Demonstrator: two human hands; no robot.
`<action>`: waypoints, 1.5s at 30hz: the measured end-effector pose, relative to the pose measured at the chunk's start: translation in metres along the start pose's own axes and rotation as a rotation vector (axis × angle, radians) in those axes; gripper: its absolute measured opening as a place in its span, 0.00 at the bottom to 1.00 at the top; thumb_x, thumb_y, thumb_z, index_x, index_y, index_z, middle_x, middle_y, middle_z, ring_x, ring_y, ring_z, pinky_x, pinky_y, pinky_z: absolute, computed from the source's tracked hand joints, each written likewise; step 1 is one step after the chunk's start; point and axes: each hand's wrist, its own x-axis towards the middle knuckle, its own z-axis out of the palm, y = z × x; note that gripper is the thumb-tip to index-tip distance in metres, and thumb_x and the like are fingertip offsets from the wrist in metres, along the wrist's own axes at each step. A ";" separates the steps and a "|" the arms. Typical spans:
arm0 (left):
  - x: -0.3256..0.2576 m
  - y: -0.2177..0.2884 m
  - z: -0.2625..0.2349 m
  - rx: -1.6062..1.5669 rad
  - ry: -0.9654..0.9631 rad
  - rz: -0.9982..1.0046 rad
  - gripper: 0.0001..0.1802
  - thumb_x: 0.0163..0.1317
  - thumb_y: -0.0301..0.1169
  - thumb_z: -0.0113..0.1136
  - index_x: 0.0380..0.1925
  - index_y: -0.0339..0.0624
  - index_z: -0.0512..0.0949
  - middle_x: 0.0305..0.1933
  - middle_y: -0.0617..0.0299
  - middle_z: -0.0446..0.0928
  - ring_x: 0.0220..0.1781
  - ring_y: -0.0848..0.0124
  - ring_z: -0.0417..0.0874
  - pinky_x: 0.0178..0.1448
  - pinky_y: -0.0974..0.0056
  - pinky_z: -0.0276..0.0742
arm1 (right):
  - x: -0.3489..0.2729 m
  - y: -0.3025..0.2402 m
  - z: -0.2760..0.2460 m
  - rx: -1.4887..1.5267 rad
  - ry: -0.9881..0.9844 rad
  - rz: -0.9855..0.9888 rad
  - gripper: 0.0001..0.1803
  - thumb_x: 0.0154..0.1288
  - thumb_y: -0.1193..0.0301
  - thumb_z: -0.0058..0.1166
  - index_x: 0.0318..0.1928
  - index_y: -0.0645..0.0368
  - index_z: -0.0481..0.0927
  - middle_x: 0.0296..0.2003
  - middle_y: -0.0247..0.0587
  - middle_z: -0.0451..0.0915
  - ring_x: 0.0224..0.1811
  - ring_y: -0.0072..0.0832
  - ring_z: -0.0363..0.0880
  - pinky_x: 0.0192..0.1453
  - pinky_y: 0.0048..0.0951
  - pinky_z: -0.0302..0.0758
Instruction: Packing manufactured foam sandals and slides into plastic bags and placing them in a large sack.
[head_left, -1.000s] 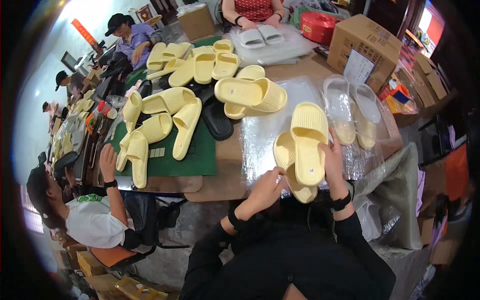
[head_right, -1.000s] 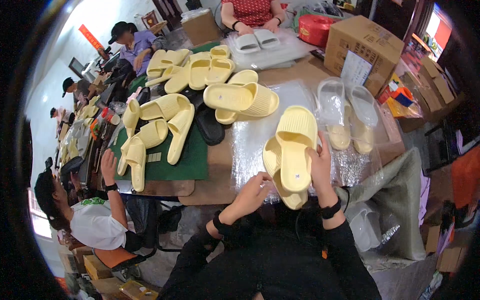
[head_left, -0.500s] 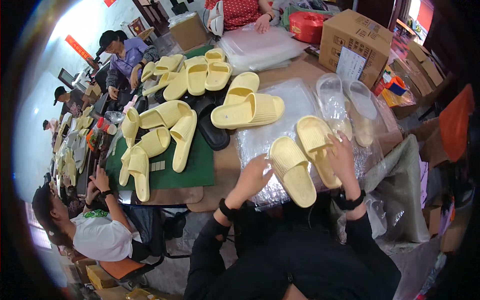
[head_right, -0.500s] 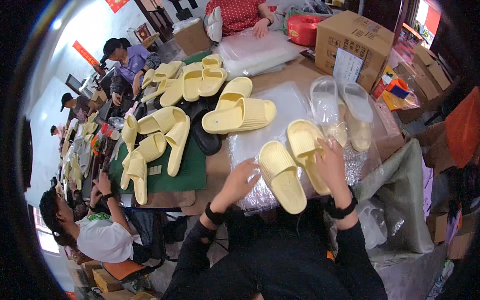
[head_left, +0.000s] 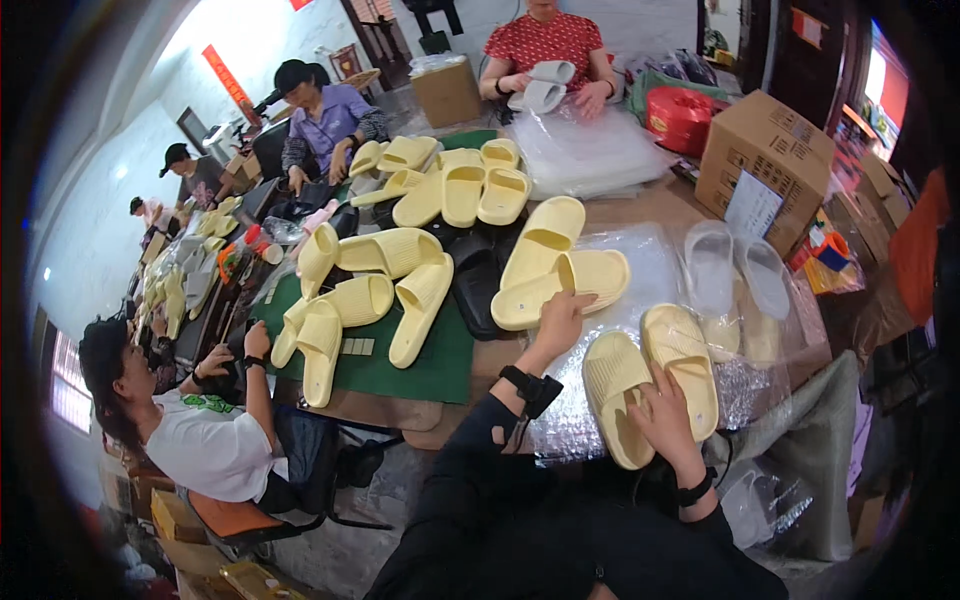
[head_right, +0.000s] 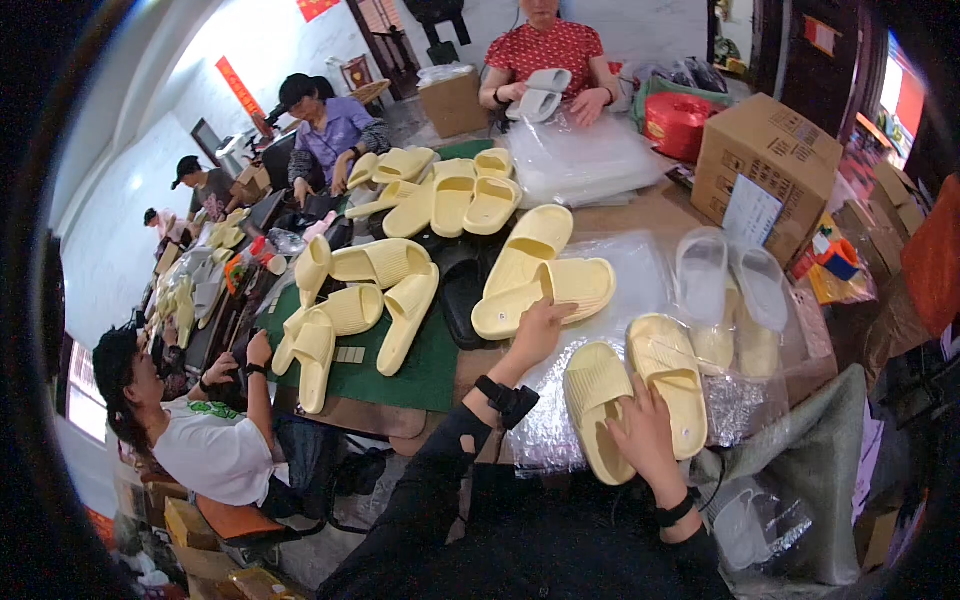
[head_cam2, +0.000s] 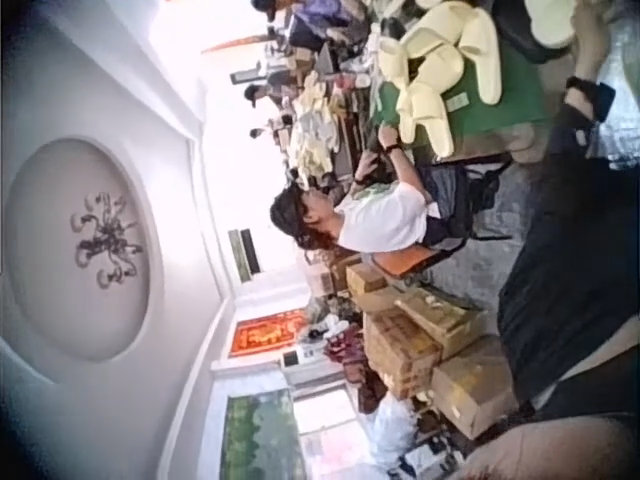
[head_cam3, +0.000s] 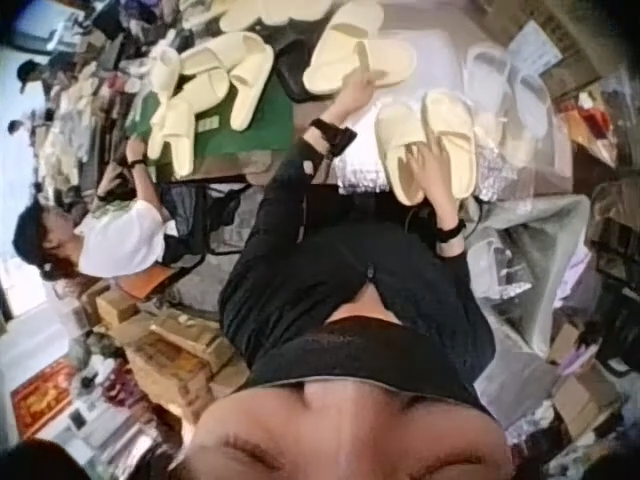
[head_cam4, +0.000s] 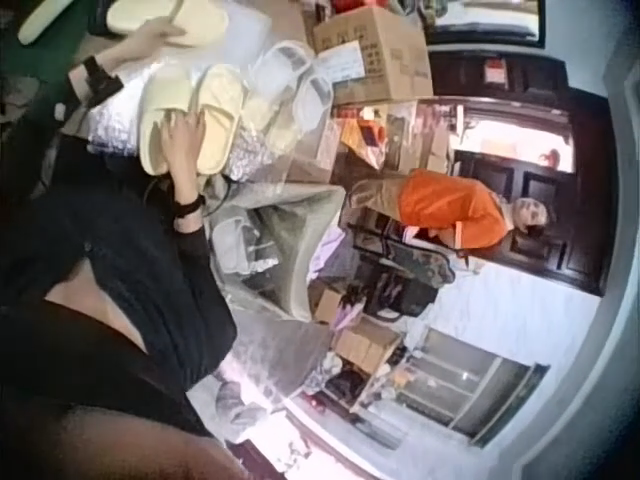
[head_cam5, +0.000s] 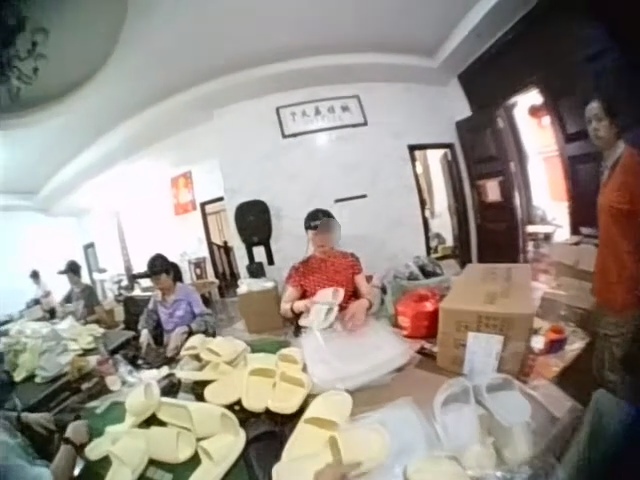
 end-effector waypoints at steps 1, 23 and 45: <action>0.007 0.009 -0.010 -0.112 0.072 -0.054 0.16 0.51 0.21 0.52 0.39 0.46 0.82 0.35 0.52 0.76 0.39 0.55 0.78 0.46 0.58 0.73 | -0.001 0.003 0.002 0.048 -0.014 0.006 0.22 0.54 0.67 0.57 0.50 0.61 0.75 0.62 0.58 0.61 0.64 0.59 0.55 0.68 0.45 0.56; 0.034 -0.026 -0.126 0.330 0.308 -0.159 0.12 0.53 0.29 0.57 0.40 0.47 0.80 0.51 0.44 0.72 0.55 0.48 0.71 0.58 0.53 0.67 | -0.010 0.013 0.008 0.125 0.107 0.054 0.21 0.55 0.69 0.58 0.50 0.58 0.76 0.55 0.67 0.61 0.59 0.62 0.58 0.62 0.47 0.60; -0.054 0.150 -0.186 0.040 0.328 0.116 0.10 0.55 0.24 0.57 0.39 0.40 0.79 0.51 0.51 0.72 0.53 0.58 0.74 0.57 0.61 0.67 | 0.013 -0.079 -0.035 0.422 -0.299 -0.320 0.29 0.58 0.60 0.58 0.58 0.60 0.69 0.56 0.54 0.70 0.58 0.46 0.69 0.62 0.37 0.65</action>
